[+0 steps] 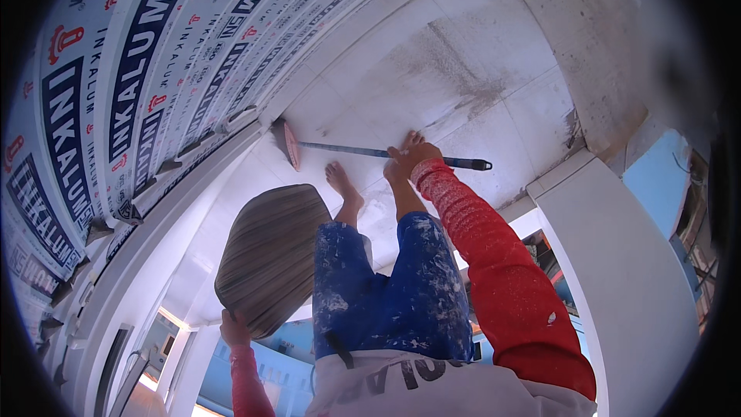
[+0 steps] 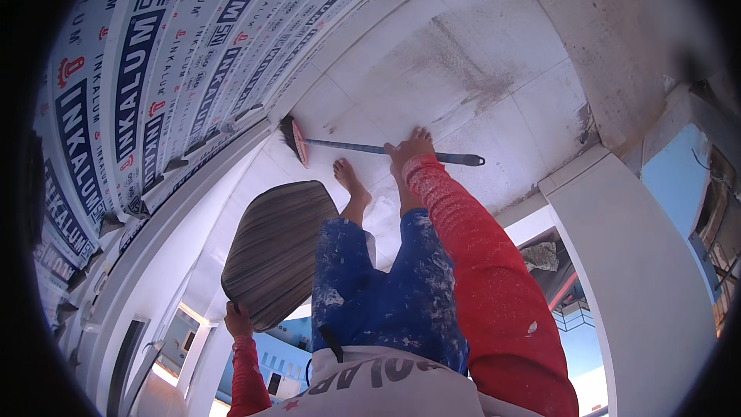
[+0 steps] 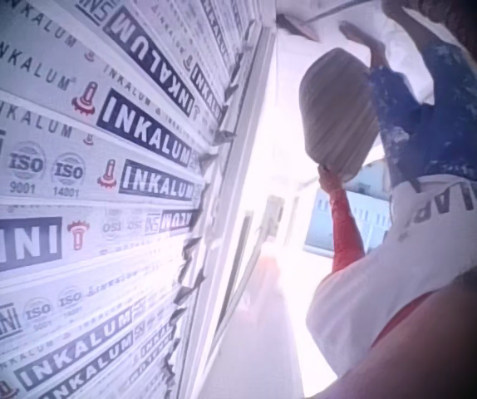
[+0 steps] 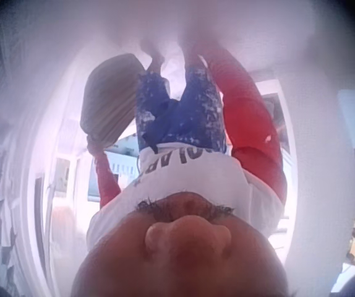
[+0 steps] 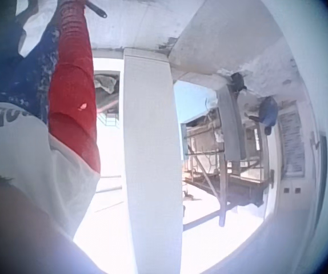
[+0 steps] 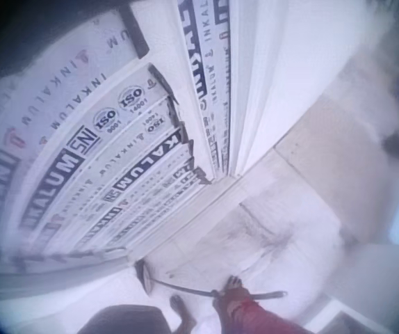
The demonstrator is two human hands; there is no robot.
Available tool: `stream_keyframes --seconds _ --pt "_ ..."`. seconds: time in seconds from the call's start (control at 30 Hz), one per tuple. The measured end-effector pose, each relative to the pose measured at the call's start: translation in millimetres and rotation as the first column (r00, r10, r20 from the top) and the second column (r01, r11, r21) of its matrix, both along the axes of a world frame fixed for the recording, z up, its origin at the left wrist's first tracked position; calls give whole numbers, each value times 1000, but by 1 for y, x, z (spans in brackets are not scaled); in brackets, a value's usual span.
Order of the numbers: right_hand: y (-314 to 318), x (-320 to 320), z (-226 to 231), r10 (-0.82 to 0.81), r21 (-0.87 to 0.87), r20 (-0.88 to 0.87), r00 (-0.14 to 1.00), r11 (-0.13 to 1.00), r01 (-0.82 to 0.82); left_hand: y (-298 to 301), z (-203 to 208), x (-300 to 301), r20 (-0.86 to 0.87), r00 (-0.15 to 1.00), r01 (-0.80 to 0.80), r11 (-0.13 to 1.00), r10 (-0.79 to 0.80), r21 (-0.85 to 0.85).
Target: The person sweeps a tiled floor with a broom, moving debris toward the edge of a balcony. They briefly pick up a doormat and a piece of cardboard, then continue sweeping. Other people are visible in the background.
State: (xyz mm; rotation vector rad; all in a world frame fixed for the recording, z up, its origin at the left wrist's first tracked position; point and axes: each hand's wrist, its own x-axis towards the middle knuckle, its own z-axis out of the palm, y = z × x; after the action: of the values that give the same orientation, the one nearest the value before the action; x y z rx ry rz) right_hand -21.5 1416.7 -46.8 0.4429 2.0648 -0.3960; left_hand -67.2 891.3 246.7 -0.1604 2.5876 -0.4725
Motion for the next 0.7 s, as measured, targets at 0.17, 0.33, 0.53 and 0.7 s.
stream_keyframes --seconds 0.17,0.33,0.53,0.7 --pt "254 76 81 170 216 206 964 953 -214 3 -6 -3 0 996 86 991 -87 102" --pt "429 135 249 91 696 339 936 645 -315 33 -11 -12 -20 1000 12 957 -7 288" --pt "344 105 284 137 546 210 968 805 -233 86 2 -20 -58 997 -19 899 49 437" --pt "254 44 147 105 252 31 994 961 -109 126 8 -36 -58 998 60 905 -39 421"
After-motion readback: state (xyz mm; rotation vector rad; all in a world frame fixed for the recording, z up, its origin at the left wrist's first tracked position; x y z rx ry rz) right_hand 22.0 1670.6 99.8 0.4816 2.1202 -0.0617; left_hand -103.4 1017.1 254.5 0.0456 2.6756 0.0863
